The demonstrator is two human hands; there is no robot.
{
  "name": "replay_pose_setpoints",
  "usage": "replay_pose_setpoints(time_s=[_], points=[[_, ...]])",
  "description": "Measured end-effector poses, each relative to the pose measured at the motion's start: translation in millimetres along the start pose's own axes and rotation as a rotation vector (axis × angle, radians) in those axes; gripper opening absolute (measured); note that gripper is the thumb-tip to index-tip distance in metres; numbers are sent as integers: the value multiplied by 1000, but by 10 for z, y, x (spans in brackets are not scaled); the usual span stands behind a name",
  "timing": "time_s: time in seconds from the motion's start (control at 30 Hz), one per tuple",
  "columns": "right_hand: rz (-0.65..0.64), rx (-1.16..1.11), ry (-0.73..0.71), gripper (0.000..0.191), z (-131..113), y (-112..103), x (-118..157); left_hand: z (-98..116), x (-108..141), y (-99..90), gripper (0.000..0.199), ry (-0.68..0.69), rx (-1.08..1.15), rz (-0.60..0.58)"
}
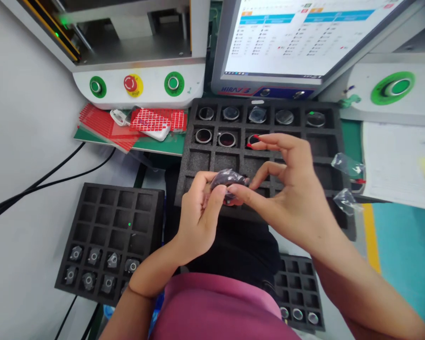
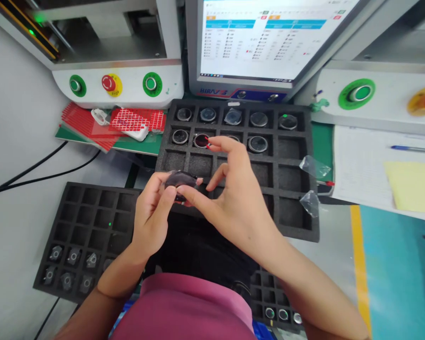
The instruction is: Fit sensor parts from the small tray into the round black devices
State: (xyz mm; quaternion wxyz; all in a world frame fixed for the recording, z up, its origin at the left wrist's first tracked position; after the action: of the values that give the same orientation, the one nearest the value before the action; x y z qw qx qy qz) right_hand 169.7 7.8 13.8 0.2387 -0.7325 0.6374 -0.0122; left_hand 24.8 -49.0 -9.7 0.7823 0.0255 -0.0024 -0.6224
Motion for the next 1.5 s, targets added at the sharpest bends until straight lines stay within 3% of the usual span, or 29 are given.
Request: replay_pose_setpoints(time_s=[0.17,0.3,0.43,0.53,0.63,0.73,0.93,1.13,1.27,1.5], points=[[180,-125,98,52,336,-241,103,46,18,52,21,15,-152,5],[434,-223,150,40,503,-653,373,191,-291,268,11,227,-435,-36],[702,-297,198,37,643,-1037,682,220,-875,897,11,602,-773,-229],[768,-332,233,37,761,-1204,807,37,-1185,1476,17,891,-990,-448],[798,-318,242,36,855,-1339,875,-178,-1327,1882,15,1049,-995,-634],[827,-289,254,34,924,-1459,928,-330,-1363,2105,18,1141,-989,-747],[851,-312,275,35,1002,-1597,966,-485,-1366,2293,21,1161,-1036,-828],[845,-360,297,39,1009,-1581,931,-535,-1356,2403,21,1110,-1197,-919],[858,-398,326,42,982,-1550,947,-478,-1319,2349,14,1057,-1248,-987],[842,-358,308,41,912,-1464,967,-585,-1158,2223,29,927,-1243,-966]])
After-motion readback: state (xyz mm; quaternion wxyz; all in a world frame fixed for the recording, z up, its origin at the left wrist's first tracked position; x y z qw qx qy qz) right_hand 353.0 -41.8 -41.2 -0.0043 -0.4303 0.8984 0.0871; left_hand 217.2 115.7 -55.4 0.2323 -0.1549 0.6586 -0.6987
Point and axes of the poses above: each hand's wrist, its own x-axis away from the middle knuckle, its own y-axis out of the palm, z = x × y, the point moved 7 cm from there along -x, towards the middle knuckle, and after that the axes turned 4 degrees about z, right-handed, at the moved point
